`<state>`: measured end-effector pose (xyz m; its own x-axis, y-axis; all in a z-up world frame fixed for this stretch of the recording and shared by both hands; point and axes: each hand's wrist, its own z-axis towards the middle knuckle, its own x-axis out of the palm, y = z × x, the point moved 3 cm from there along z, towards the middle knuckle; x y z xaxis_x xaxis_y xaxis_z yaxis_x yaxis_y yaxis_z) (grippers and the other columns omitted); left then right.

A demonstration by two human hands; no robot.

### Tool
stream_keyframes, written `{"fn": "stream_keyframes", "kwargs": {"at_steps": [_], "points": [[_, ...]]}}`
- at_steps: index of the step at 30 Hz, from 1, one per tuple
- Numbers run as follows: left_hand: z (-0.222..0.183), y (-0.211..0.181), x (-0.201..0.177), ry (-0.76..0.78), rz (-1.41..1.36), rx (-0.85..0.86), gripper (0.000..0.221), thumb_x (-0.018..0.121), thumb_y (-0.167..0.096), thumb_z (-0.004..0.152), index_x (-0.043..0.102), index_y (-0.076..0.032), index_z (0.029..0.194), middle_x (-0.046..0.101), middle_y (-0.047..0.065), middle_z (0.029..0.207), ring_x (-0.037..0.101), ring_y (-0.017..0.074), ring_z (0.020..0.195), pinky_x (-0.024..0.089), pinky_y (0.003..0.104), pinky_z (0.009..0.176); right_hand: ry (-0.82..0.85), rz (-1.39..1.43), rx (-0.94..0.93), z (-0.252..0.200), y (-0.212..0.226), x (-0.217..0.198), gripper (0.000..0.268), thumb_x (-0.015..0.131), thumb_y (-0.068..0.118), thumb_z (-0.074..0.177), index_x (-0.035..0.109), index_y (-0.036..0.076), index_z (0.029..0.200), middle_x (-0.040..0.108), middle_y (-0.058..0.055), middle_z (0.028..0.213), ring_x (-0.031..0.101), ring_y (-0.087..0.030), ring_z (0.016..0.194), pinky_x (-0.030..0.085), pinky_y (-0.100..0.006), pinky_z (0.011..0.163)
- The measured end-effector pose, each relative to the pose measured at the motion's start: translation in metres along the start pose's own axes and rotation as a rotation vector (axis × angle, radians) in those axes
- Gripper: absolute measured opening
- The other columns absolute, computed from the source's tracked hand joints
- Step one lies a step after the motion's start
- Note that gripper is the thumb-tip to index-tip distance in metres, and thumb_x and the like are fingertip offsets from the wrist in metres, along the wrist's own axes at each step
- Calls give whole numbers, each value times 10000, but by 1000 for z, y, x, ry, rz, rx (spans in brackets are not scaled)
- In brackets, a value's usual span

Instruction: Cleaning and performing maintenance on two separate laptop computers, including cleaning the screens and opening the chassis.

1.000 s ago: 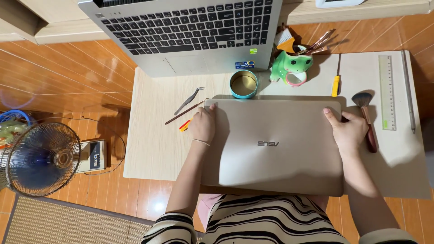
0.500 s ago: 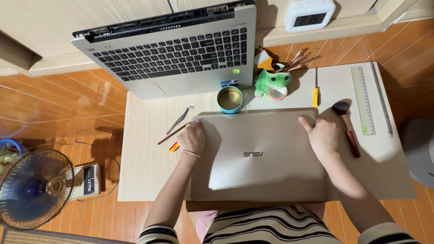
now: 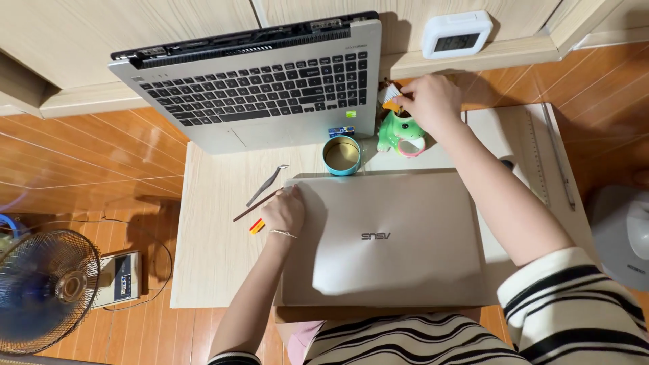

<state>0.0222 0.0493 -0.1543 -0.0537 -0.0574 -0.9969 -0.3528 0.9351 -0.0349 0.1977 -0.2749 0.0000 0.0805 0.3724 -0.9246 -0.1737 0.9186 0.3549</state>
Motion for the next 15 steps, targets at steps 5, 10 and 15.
{"fn": "stream_keyframes", "kwargs": {"at_steps": [5, 10, 15], "points": [[1, 0, 1, 13, 5, -3, 619, 322, -460, 1089, 706, -71, 796, 717, 132, 632, 730, 284, 564, 555, 406, 520, -42, -68, -6, 33, -15, 28, 173, 865, 318, 783, 847, 211, 918, 737, -70, 768, 690, -281, 707, 533, -419, 623], [0, 1, 5, 4, 29, -8, 638, 334, -484, 1086, 713, -81, 767, 712, 117, 612, 725, 265, 551, 552, 384, 501, -98, -26, -30, 16, -15, 5, 101, 849, 293, 826, 847, 214, 889, 762, -52, 783, 692, -269, 701, 528, -406, 622], [-2, -2, -2, 4, 34, 4, 638, 330, -460, 1099, 704, -99, 729, 702, 103, 589, 718, 259, 526, 550, 384, 477, -461, 314, -302, -40, -4, -60, 119, 878, 105, 967, 815, 43, 1047, 726, -62, 972, 675, -167, 801, 531, -287, 695]]}}
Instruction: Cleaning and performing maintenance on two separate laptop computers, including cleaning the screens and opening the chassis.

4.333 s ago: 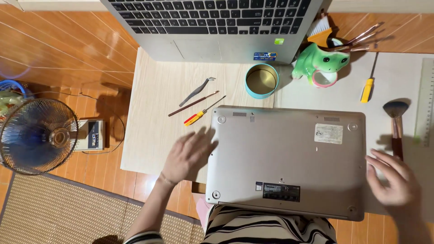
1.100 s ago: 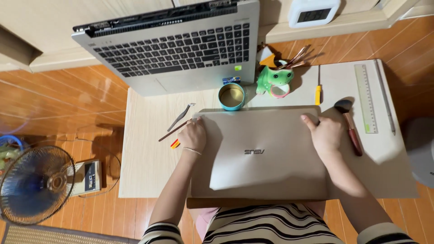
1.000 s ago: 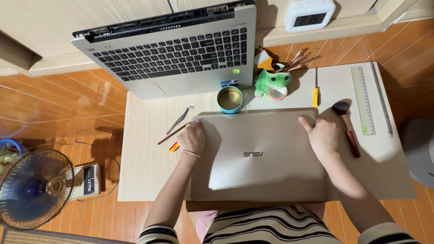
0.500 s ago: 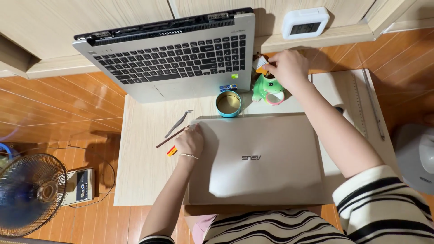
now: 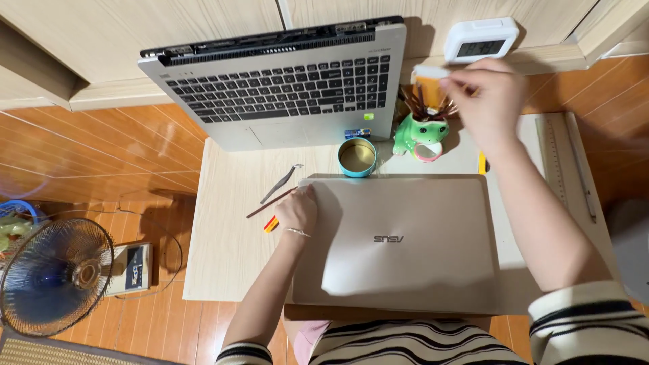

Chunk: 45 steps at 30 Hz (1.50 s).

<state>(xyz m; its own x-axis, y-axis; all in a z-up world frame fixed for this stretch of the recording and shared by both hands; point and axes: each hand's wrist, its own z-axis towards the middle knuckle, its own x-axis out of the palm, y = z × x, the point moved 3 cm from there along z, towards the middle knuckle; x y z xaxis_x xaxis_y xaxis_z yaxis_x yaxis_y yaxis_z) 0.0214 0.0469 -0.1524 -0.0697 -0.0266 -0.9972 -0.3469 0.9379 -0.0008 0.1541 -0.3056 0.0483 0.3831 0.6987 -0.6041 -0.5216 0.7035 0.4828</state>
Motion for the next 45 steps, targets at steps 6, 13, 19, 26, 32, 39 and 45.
{"fn": "stream_keyframes", "kwargs": {"at_steps": [6, 13, 19, 26, 32, 39, 45], "points": [[-7, -8, -16, -27, 85, 71, 555, 415, -413, 1094, 706, -148, 702, 688, 67, 572, 687, 237, 510, 530, 411, 498, -244, 552, 143, -63, 57, -72, 72, 740, -63, 1081, 690, -83, 1128, 704, -113, 1086, 733, -205, 1000, 606, -277, 834], [-97, -64, -128, 106, -758, 568, 432, 685, -326, 973, 628, -68, 1315, 777, 42, 881, 735, 253, 791, 547, 367, 690, -343, 1335, 911, -233, -11, -17, 69, 653, -8, 1031, 677, -13, 1096, 719, -97, 1087, 730, -270, 987, 641, -436, 948], [-126, -111, -75, 922, -1970, 483, 558, 689, -86, 932, 468, -110, 1444, 683, 59, 1078, 682, 133, 961, 590, 296, 807, -456, 1494, 1232, -313, -34, 19, 78, 651, 46, 1016, 683, 18, 1082, 721, -105, 1076, 742, -250, 1045, 611, -322, 975], [-117, -104, -38, 460, -1891, 319, 256, 621, -117, 1057, 647, 40, 1258, 685, 73, 963, 644, 143, 855, 565, 293, 793, -80, 347, 707, -262, 20, -31, 270, 733, 193, 911, 699, 21, 1116, 677, -165, 1084, 683, -323, 1018, 569, -403, 903], [-109, -63, -34, 253, -1940, 140, 225, 601, -154, 1051, 680, 15, 1176, 664, 56, 920, 620, 135, 807, 561, 305, 726, 84, -140, 377, -280, -3, -32, 401, 854, 265, 845, 754, 47, 1166, 649, -130, 1091, 625, -296, 999, 517, -409, 870], [-118, -25, -13, 195, -2006, -45, 207, 603, -153, 1046, 696, 3, 1145, 649, 35, 920, 567, 117, 774, 517, 296, 698, 296, -194, 296, -235, -31, -1, 153, 787, 183, 914, 792, 70, 1018, 683, -89, 946, 648, -293, 805, 536, -418, 750], [-123, -3, -12, 159, -2077, -162, 225, 595, -167, 1045, 699, 16, 1123, 644, 29, 900, 559, 117, 757, 491, 286, 696, 125, 421, 466, -142, -17, -20, 119, 679, 22, 1008, 689, -39, 1110, 723, -49, 920, 678, -112, 752, 553, -254, 658]]}}
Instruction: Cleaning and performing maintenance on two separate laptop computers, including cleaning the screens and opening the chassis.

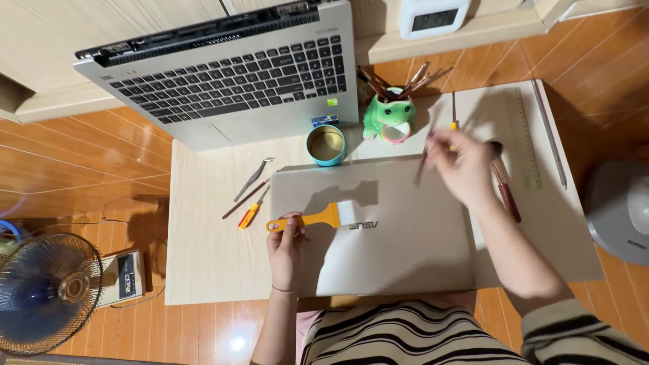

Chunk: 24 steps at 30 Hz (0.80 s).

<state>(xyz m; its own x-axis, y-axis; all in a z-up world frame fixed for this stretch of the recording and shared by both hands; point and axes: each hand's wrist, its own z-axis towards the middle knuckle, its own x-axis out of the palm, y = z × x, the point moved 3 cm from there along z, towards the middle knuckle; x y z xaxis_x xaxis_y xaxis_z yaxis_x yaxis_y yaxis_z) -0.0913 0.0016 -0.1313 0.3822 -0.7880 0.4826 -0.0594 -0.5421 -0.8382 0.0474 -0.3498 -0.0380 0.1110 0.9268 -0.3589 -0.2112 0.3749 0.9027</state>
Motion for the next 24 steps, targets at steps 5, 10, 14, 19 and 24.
{"fn": "stream_keyframes", "kwargs": {"at_steps": [5, 10, 14, 19, 24], "points": [[0, 0, -12, -18, -14, 22, 234, 596, -167, 1047, 705, 26, 1124, 640, 44, 870, 563, 128, 738, 501, 290, 692, -193, 86, -320, 68, 56, 1, 65, 696, -30, 1083, 657, -72, 1113, 713, -87, 1041, 735, -116, 950, 614, -244, 810], [-6, -16, -4, -46, -6, 8, 234, 594, -168, 1040, 692, 27, 1122, 640, 39, 863, 574, 120, 746, 517, 291, 686, -143, -13, -297, 117, 19, 30, 124, 752, -18, 1026, 667, -55, 1109, 740, -75, 991, 717, -99, 847, 580, -235, 726], [-7, -25, 7, -3, 155, 79, 166, 598, -119, 1014, 630, -36, 1154, 648, 56, 847, 636, 136, 723, 550, 296, 682, -114, -242, -260, 95, -8, 26, 266, 832, 32, 986, 704, -20, 1213, 634, -48, 852, 574, -83, 723, 461, -237, 642], [25, -8, 79, 262, 393, 76, 149, 586, -120, 1052, 613, 6, 1127, 691, 76, 883, 701, 149, 771, 573, 293, 708, -333, 40, -73, -19, -67, -38, 183, 712, 27, 1081, 675, 10, 1260, 582, 54, 874, 519, -10, 728, 393, -182, 624], [57, 26, 198, 478, 683, 186, 215, 626, -213, 1009, 619, -24, 1111, 767, 78, 809, 765, 132, 747, 597, 283, 700, -264, -161, 146, -119, -120, -39, 210, 737, 50, 1005, 702, 18, 1209, 559, 44, 762, 476, -39, 660, 383, -215, 616]]}}
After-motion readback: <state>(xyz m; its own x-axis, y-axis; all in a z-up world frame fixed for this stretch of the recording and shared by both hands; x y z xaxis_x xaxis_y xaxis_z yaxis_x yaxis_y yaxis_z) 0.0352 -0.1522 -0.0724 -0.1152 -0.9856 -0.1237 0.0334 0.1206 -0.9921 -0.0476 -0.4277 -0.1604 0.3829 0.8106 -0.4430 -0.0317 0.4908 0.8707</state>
